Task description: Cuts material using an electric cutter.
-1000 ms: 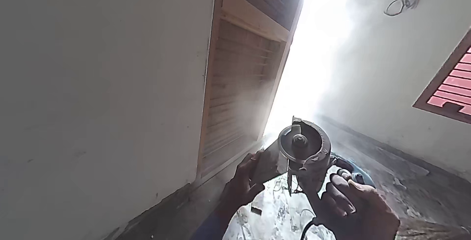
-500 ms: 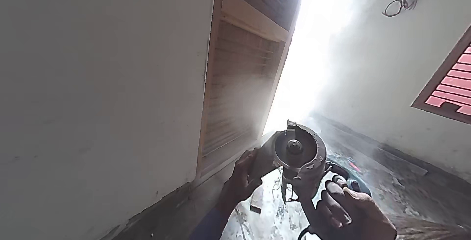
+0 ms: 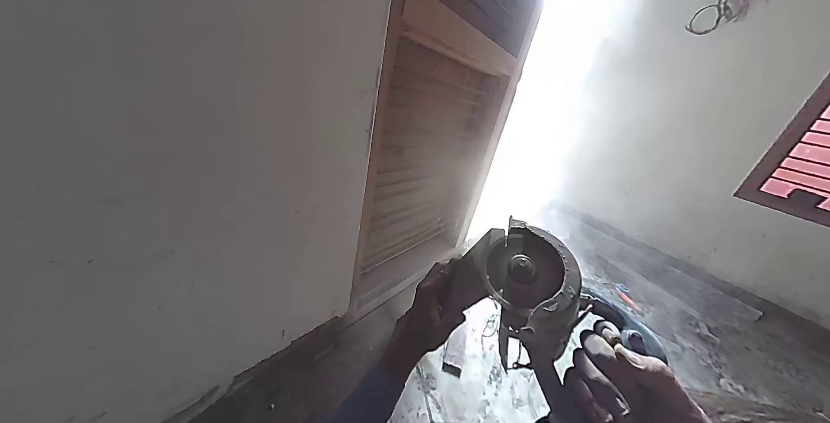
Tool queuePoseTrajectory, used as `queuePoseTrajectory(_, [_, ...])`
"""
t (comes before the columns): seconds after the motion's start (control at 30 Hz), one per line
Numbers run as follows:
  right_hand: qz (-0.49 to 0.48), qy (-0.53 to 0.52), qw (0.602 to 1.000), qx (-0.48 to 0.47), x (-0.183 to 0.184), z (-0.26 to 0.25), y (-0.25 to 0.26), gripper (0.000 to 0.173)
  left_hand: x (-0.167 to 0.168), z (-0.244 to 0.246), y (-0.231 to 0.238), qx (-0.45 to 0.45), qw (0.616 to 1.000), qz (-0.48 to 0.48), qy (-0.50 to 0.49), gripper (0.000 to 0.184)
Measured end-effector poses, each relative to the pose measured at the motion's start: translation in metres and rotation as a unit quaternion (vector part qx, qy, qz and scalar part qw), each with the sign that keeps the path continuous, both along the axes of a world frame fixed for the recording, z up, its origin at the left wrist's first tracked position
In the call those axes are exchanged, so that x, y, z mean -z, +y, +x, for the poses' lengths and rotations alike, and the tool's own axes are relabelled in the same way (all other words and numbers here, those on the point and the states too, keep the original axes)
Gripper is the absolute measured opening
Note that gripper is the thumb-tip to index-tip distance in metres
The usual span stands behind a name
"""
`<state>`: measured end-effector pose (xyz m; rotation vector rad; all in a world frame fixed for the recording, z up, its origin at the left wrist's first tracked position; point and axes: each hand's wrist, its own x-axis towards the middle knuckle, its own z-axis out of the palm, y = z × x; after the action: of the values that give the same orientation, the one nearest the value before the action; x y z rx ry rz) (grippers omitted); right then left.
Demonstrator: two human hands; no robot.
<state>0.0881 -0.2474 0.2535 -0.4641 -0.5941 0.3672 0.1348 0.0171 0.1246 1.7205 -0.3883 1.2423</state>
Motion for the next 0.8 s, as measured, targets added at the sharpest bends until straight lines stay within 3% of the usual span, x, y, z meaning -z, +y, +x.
queuePoseTrajectory(0.43, [-0.007,0.005,1.0,0.0,-0.007,0.01,0.002,0.011,0.001,-0.005,-0.001,0.007,1.0,0.009,0.0,0.072])
queuePoseTrajectory(0.8, [0.009,0.0,1.0,-0.023,-0.008,0.03,0.005,0.013,0.003,-0.006,-0.002,0.0,1.0,0.017,0.002,0.074])
